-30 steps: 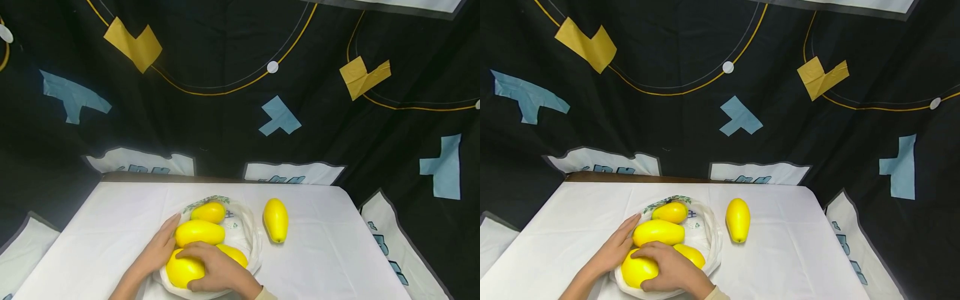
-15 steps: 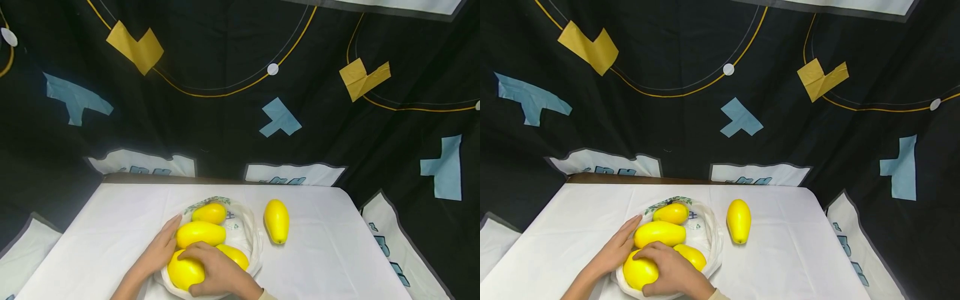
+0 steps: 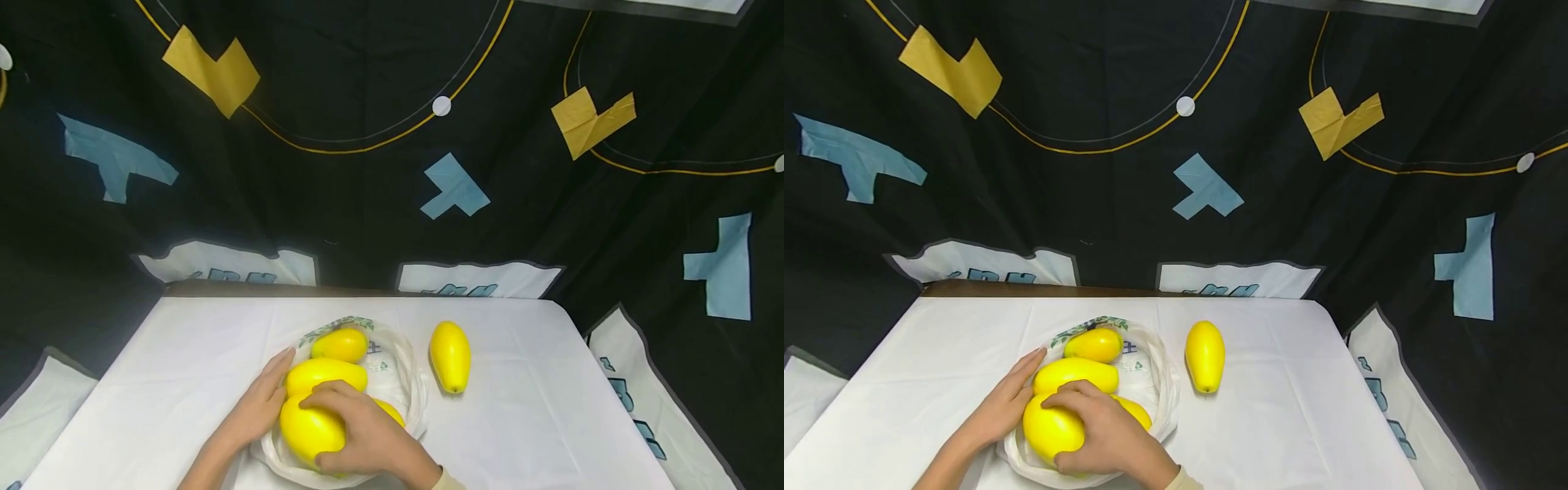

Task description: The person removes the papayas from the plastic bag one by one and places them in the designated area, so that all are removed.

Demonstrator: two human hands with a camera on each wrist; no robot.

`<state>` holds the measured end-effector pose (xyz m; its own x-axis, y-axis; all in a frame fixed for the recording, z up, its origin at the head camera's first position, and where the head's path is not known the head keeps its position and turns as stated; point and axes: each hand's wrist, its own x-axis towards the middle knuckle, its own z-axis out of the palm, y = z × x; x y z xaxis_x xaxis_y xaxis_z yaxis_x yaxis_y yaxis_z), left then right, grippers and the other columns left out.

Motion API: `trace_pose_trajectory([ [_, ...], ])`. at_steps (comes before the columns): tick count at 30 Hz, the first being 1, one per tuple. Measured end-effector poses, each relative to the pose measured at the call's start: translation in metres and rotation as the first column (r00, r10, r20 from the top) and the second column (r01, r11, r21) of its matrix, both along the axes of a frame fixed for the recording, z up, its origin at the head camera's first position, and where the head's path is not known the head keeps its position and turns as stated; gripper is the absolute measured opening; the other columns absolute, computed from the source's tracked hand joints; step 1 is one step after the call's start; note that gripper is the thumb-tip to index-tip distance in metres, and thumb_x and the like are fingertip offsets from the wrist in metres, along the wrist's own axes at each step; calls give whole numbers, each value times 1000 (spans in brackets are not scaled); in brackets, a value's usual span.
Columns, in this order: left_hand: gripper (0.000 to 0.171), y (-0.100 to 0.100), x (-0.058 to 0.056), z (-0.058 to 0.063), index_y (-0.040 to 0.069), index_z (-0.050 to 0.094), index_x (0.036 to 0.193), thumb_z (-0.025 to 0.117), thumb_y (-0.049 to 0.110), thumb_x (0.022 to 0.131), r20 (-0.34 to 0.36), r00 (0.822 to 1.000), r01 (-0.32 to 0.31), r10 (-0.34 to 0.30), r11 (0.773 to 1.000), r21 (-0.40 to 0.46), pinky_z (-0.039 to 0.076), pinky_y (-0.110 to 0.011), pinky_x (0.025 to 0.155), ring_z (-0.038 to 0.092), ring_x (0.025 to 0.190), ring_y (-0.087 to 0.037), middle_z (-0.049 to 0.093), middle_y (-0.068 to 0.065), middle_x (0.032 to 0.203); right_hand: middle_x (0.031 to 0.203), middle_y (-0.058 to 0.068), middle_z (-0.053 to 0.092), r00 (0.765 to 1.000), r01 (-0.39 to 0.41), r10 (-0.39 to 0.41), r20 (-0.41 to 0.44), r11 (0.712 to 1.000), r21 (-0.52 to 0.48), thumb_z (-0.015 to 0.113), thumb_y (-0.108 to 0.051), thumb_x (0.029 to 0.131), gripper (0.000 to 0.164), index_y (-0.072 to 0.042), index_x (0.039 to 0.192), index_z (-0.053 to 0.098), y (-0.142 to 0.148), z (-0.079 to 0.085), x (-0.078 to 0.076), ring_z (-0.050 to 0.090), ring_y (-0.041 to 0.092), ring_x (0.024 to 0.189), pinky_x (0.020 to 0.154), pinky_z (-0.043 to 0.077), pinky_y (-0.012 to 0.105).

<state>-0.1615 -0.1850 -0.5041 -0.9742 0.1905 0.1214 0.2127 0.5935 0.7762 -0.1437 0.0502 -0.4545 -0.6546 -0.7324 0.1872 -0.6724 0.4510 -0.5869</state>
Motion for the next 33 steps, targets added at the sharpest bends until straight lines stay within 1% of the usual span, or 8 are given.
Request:
trace_pose_trajectory([
  [3,55,1,0,1,-1,26,152,39,0,99,-8,1000,0,0,1000,-2,16,-63,113,18,143,-43,22,-23,157,134,-19,44,1000,5,-5,4,1000,-31,81,-28,69,71,-36,134,52,3,3,-1,47,1,116,94,48,25],
  [8,55,1,0,2,-3,27,151,40,-2,97,-28,1000,2,-2,1000,-2,16,-63,113,19,143,-44,22,-25,156,135,-17,46,1000,9,-10,-19,996,-88,81,-26,70,69,-32,133,53,8,8,-5,46,3,121,98,47,28],
  [14,57,1,-1,-1,-6,27,150,40,-5,94,-43,999,2,-1,1000,2,17,-62,113,19,142,-44,22,-25,156,132,-15,48,999,36,-39,-18,986,-162,81,-24,69,68,-29,132,55,18,14,-11,49,6,117,96,48,30],
  [20,57,1,-1,-3,-5,26,151,40,-4,95,-32,999,0,0,1000,6,16,-62,114,18,143,-44,21,-25,156,135,-15,48,993,117,-119,2,975,-187,80,-24,68,68,-32,131,56,31,22,-18,48,9,121,99,48,38],
  [25,57,1,-1,-2,-4,25,151,39,-2,97,-10,1000,0,0,1000,9,16,-63,113,17,143,-44,20,-24,157,140,-11,46,980,198,-192,52,962,-190,80,-22,68,69,-33,131,56,42,28,-22,45,11,126,100,47,43],
  [28,57,1,-1,-3,-3,25,152,39,-2,96,-3,1000,0,0,1000,10,15,-63,114,16,144,-43,20,-24,157,140,-11,47,971,238,-229,68,952,-192,81,-22,68,71,-34,133,55,49,30,-25,46,12,126,100,47,44],
  [33,56,1,-1,-3,-2,25,152,39,0,98,3,1000,0,0,1000,13,15,-63,114,16,144,-43,19,-23,158,140,-13,46,959,283,-275,70,930,-232,82,-17,68,72,-32,133,55,62,33,-32,44,10,128,101,46,43],
])
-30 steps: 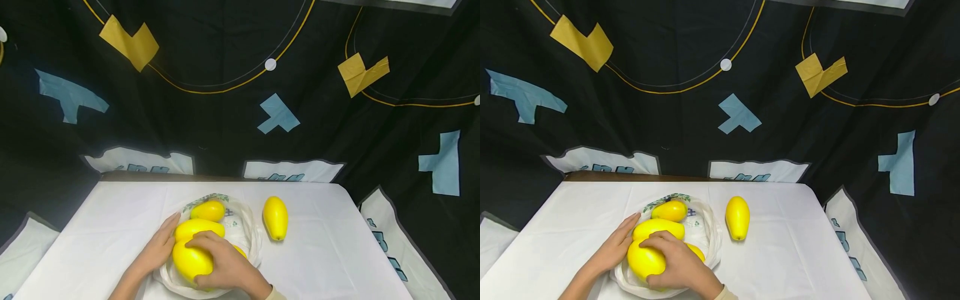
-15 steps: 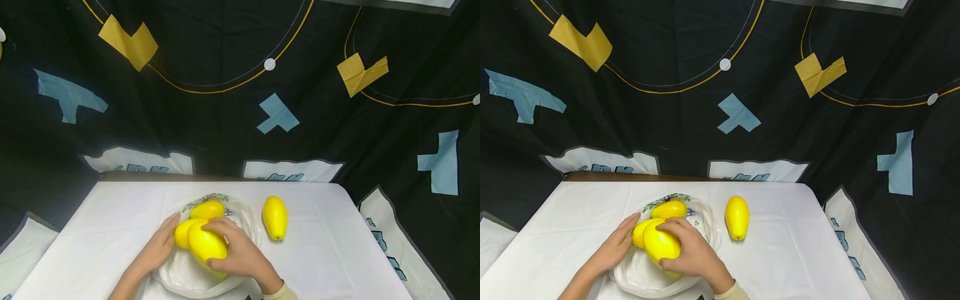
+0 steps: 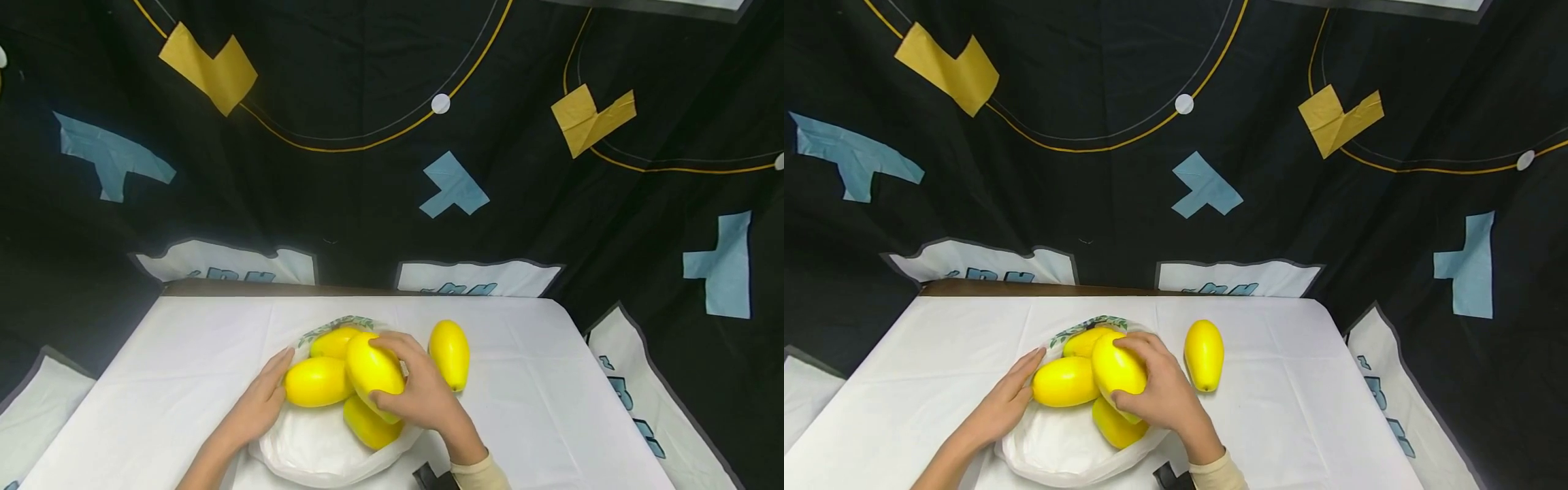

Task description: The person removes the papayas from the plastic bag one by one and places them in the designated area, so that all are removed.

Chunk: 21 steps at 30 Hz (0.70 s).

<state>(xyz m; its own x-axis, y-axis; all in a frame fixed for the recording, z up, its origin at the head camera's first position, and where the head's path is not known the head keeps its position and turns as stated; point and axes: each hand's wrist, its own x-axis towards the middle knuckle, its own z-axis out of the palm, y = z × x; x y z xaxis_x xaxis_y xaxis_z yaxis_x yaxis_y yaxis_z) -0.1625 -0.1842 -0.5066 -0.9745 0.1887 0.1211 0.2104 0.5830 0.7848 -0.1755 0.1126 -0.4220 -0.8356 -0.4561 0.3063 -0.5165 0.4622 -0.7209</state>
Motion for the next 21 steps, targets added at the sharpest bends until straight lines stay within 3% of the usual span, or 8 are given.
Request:
trace_pose_trajectory([
  [12,55,1,-1,3,-1,24,153,39,4,100,12,1000,-2,2,1000,-5,16,-62,114,16,144,-42,19,-22,158,136,-15,48,988,150,-151,-23,988,-32,82,-16,69,68,-31,130,56,33,4,-12,46,11,121,95,49,42],
  [21,55,1,-1,-1,-1,24,153,39,4,100,15,1000,-1,1,1000,5,16,-62,114,15,144,-42,19,-22,158,135,-6,51,968,243,-246,-42,968,-70,82,-12,69,65,-23,129,59,52,3,-18,50,19,119,95,48,49],
])
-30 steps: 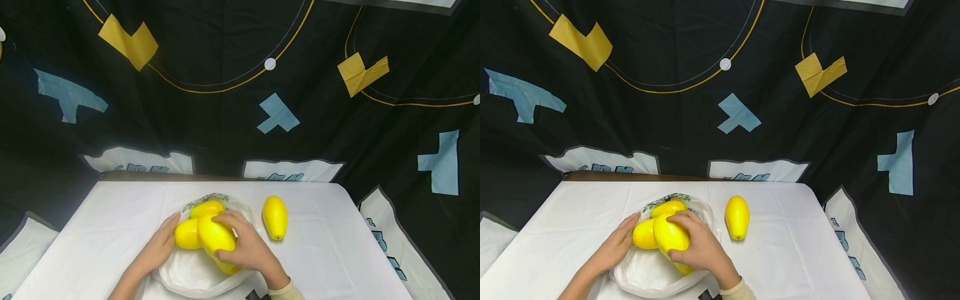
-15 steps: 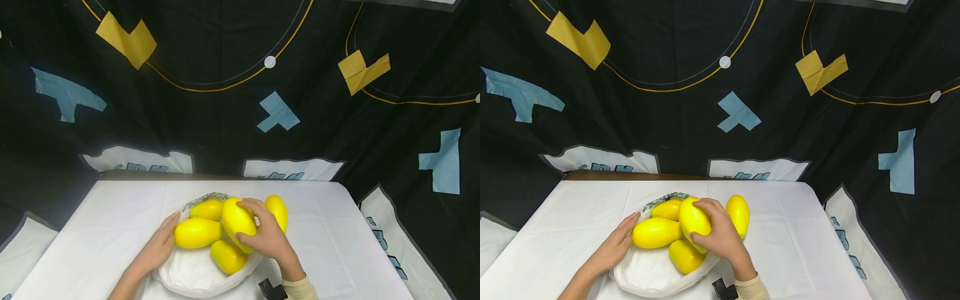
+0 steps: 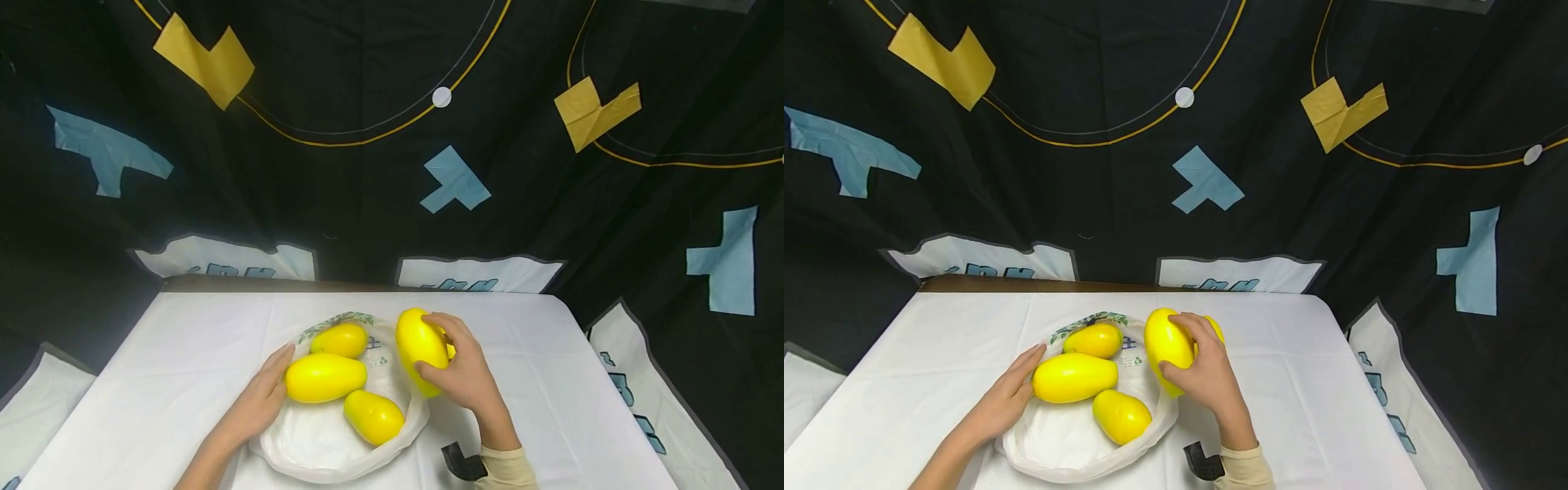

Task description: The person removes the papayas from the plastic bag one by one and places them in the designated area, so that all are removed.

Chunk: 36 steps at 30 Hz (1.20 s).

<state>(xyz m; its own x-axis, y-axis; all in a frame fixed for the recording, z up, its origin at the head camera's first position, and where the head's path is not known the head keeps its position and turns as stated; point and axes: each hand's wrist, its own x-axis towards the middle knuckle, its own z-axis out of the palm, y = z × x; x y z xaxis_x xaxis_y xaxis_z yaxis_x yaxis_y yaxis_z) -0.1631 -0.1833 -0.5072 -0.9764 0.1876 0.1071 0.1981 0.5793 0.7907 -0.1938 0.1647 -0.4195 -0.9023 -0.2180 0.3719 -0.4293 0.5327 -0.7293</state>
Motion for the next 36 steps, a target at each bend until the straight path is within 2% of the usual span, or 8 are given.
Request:
trace_pose_trajectory([
  [7,56,-1,-1,3,0,24,153,39,2,99,3,1000,-4,4,1000,-8,16,-62,114,15,144,-42,19,-22,158,133,-5,52,997,76,-76,6,997,-20,81,-12,68,65,-22,129,59,13,3,-2,50,19,117,95,47,51],
  [21,54,0,-2,8,1,24,153,38,7,101,22,1000,-17,17,1000,-13,15,-62,114,15,145,-41,18,-21,159,136,1,51,990,139,-139,-5,990,-40,80,-6,70,67,-16,132,58,35,4,-7,47,22,123,99,44,51],
  [27,53,0,-3,5,0,25,153,38,7,102,15,1000,-11,11,1000,-14,14,-62,114,15,145,-41,18,-20,159,138,2,49,977,210,-210,29,977,-25,81,-8,71,67,-17,132,56,44,3,-9,45,24,124,101,43,51],
  [36,54,0,0,1,-1,25,152,39,5,100,15,1000,-12,12,1000,-13,15,-62,114,16,144,-41,18,-20,159,140,5,47,950,296,-296,101,955,9,80,-12,73,67,-19,135,54,59,-11,-14,48,28,120,100,44,54],
])
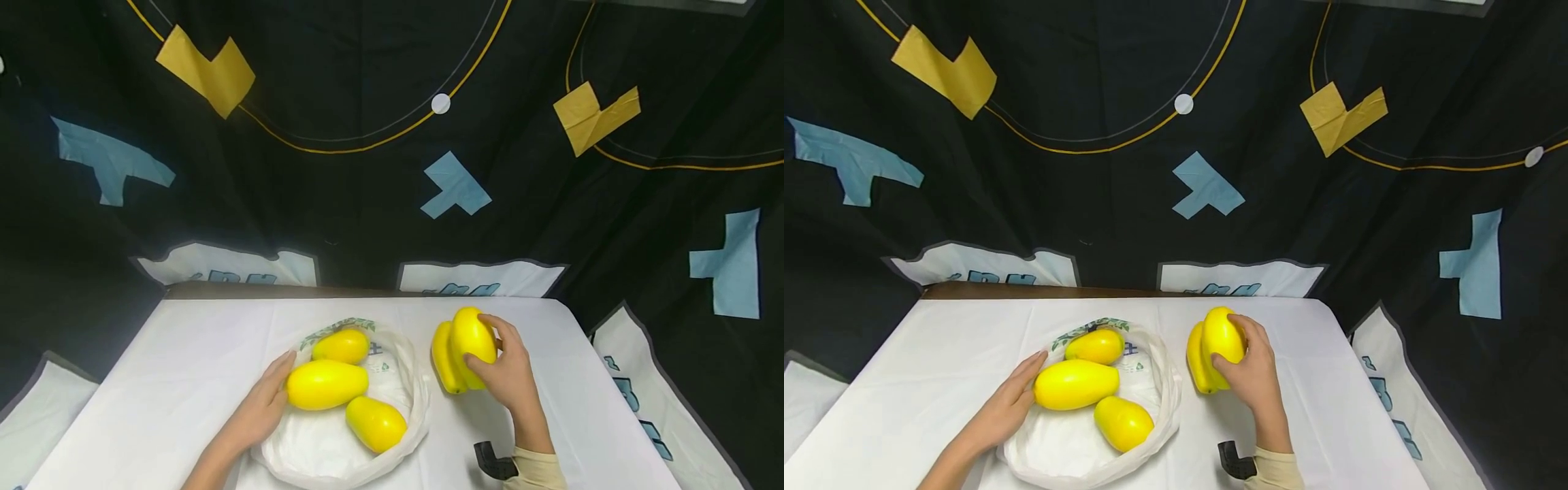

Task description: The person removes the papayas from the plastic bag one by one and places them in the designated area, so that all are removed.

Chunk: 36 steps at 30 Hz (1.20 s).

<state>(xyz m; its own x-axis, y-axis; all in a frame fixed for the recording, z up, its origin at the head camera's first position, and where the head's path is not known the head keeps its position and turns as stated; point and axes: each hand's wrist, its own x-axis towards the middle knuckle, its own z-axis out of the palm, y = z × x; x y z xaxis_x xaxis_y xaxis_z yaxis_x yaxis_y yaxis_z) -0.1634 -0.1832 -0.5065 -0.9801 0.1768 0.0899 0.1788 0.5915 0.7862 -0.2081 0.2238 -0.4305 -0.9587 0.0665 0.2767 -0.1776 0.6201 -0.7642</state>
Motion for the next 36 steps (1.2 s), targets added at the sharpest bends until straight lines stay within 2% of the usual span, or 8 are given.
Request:
trace_pose_trajectory([
  [13,53,1,3,4,-1,26,152,39,4,101,-4,1000,0,0,1000,-6,16,-61,114,17,144,-42,20,-21,158,147,10,38,987,74,-75,144,997,7,77,-16,78,70,-22,141,47,19,-16,-7,48,37,119,93,50,55],
  [21,53,1,2,2,-1,26,152,39,4,101,-11,1000,-2,2,1000,-6,15,-61,114,17,144,-42,20,-21,158,148,13,36,976,104,-105,188,994,15,75,-17,80,70,-20,143,44,33,-27,-14,48,37,116,94,49,54],
  [25,54,1,2,2,-1,26,152,39,3,100,-9,1000,-3,3,1000,-1,15,-61,114,17,144,-41,20,-21,158,148,17,37,972,122,-125,197,992,31,75,-16,80,69,-15,143,44,39,-37,-18,44,39,123,99,45,58],
  [30,54,1,1,-1,-1,26,152,38,2,99,-4,1000,-3,3,1000,-6,16,-60,115,17,144,-40,20,-20,158,148,21,35,962,141,-153,228,988,71,73,-14,81,69,-10,143,43,48,-50,-21,33,42,135,108,31,62],
  [36,54,0,0,-2,0,25,153,38,3,100,9,1000,-12,12,1000,-17,16,-60,115,17,145,-39,20,-20,158,149,22,34,948,154,-172,267,984,86,72,-16,82,70,-11,144,42,54,-57,-24,30,42,137,110,29,62],
])
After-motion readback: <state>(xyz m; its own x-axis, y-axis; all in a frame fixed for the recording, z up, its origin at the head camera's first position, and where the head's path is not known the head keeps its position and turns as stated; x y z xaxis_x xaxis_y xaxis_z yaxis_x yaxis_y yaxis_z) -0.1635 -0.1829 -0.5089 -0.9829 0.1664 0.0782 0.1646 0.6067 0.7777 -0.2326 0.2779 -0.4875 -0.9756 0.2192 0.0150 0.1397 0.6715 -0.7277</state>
